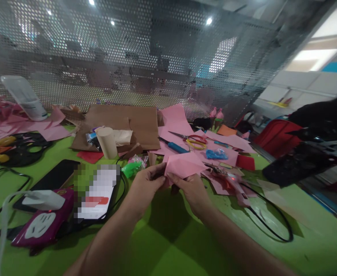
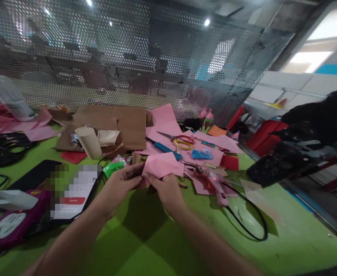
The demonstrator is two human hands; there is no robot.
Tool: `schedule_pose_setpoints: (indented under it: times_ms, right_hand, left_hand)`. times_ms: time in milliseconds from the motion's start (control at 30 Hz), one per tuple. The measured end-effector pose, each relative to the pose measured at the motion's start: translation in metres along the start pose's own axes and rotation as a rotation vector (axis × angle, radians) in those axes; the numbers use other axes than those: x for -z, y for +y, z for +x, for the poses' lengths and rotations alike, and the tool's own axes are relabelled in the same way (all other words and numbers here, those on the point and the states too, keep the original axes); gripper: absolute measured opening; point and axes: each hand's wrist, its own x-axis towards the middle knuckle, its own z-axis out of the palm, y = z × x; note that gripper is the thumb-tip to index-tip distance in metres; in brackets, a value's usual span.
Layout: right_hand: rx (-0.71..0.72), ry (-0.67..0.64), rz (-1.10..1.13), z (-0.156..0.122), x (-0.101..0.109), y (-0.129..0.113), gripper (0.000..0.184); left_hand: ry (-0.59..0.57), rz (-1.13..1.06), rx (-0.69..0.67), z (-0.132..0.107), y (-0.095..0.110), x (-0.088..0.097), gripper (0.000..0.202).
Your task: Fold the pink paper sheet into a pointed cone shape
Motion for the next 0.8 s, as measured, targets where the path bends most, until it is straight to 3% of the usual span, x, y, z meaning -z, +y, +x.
schedule_pose_setpoints:
  times_ms: [800]
  right_hand:
    - [-0.007,0.042,0.066,-0.0019,-0.0024,-0.0027,0.03]
  left_hand:
    - [0.069,0.021,-0.045,0.0023,-0.0029,-0.0009,0.038]
